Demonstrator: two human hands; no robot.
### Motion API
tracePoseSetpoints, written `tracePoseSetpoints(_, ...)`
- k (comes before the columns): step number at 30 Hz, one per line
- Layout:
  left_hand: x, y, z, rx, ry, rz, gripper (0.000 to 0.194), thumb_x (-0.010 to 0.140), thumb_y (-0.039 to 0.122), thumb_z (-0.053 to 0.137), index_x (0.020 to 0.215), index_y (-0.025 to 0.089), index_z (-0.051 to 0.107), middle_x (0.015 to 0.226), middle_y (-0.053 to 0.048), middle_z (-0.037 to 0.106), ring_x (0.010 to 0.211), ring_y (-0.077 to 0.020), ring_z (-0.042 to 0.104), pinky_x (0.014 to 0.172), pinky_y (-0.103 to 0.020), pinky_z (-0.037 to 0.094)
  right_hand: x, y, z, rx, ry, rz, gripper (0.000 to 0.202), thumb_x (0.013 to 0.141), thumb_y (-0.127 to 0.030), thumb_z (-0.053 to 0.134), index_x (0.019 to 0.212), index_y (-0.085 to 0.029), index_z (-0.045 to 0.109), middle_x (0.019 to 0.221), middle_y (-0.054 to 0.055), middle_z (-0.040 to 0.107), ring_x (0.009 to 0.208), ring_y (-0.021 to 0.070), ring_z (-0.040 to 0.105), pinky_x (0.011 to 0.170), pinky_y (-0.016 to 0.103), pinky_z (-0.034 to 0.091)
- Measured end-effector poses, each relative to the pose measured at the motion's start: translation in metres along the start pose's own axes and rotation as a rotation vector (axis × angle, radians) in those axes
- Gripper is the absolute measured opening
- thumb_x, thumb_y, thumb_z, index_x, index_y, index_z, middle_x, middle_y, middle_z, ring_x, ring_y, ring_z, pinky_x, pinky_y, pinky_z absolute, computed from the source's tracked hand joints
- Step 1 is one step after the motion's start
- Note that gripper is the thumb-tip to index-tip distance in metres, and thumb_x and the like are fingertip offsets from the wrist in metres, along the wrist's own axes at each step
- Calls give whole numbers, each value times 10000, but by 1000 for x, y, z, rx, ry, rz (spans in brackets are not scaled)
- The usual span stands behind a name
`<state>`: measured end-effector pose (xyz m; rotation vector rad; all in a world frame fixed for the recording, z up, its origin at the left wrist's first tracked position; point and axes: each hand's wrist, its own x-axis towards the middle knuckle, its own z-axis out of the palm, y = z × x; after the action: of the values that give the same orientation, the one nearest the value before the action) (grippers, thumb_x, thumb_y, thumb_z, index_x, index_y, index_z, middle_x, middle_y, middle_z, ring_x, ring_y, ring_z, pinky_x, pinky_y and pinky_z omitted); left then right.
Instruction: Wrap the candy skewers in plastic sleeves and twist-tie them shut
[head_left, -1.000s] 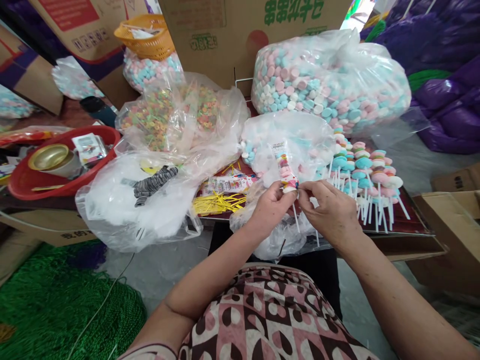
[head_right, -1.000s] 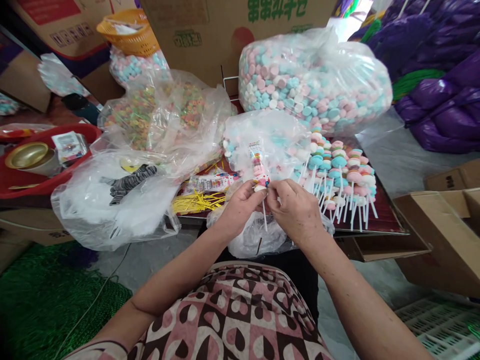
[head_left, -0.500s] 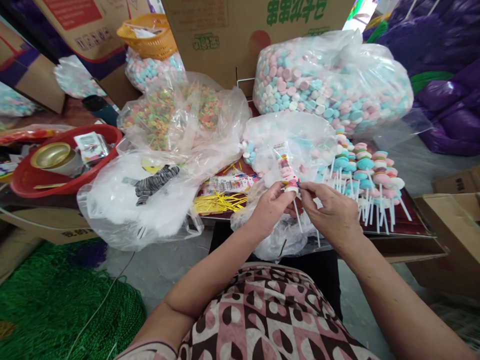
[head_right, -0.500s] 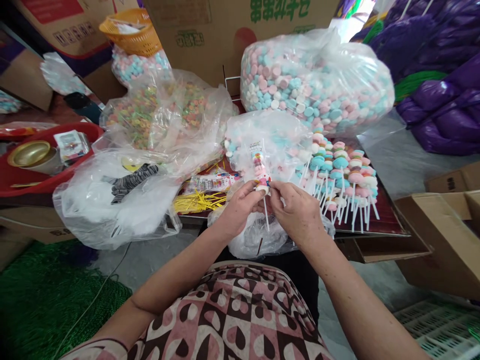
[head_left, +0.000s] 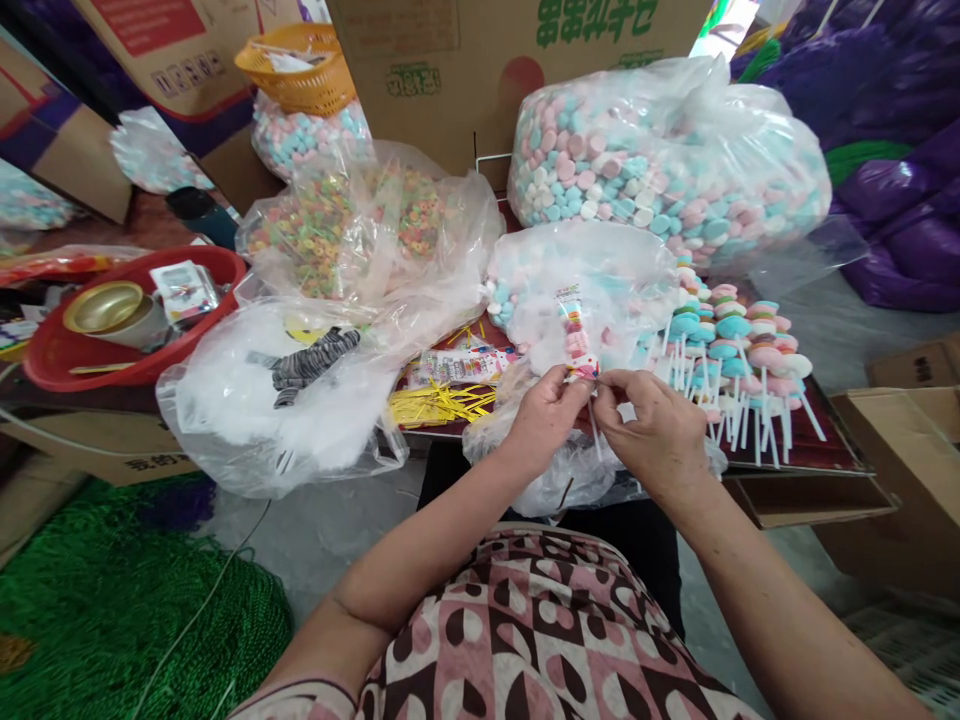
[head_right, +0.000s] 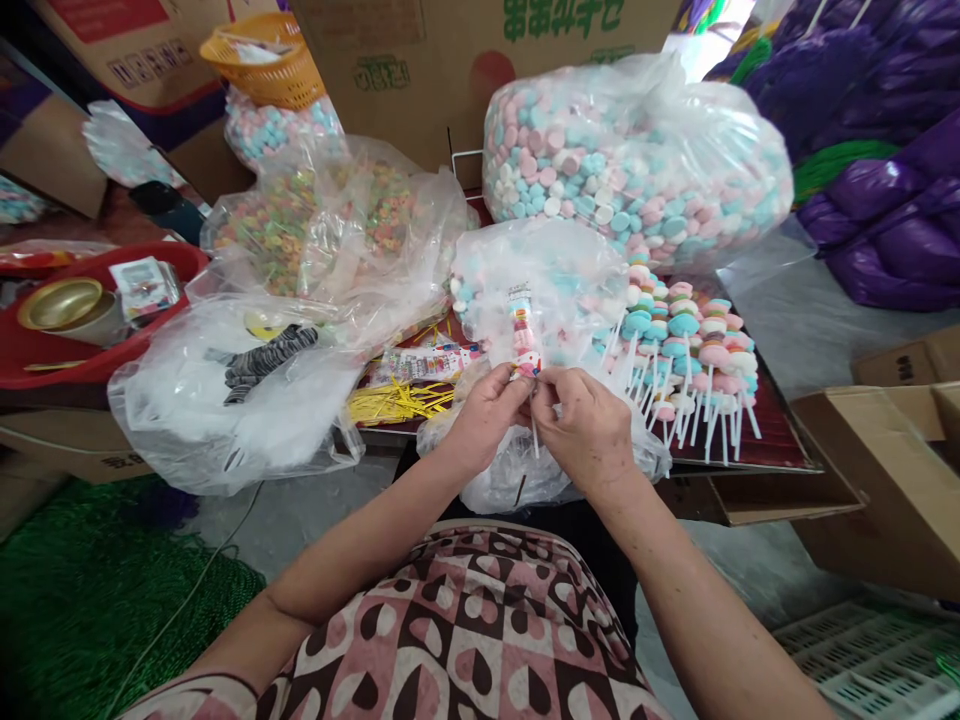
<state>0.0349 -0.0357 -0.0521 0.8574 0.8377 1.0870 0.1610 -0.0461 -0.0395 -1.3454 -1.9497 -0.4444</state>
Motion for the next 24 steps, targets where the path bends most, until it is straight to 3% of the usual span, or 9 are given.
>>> tracePoseSetpoints(7,2,-5,0,-131,35,-26,320,759,418,713,915,190,552,710,47,606,586,-94,564,563,-219,454,-1,-3,-3,47,-41,80,137,821,-182,535,778,-219,659,666,28,720,597,181,675,561,276,477)
tracePoseSetpoints(13,0,8,-6,-323,-132,-70,270,739,330,729,910,160,608,745,-2,662,638,-106,619,631,-240,479,5,-2,-7,396,-99,539,92,786,-248,574,787,-211,658,624,-7,675,532,154,615,535,266,486)
tracePoseSetpoints(15,0,10,-7,-297,-131,-58,311,735,353,750,936,164,607,730,-4,671,627,-111,628,625,-244,479,5,-2,-8,434,-91,594,89,779,-258,579,781,-209,653,613,-15,663,530,151,609,532,262,483)
tracePoseSetpoints(20,1,10,-1,-144,-63,0,355,720,416,758,911,177,577,651,37,632,548,-86,584,572,-223,459,0,0,-7,267,-44,321,91,795,-213,555,755,-218,637,654,11,685,590,165,647,589,272,502)
tracePoseSetpoints(24,4,7,4,-13,32,34,246,755,344,700,897,190,571,644,55,622,532,-75,559,564,-214,456,-6,1,-7,175,-4,155,109,804,-164,546,758,-224,623,659,10,692,602,167,669,589,266,509)
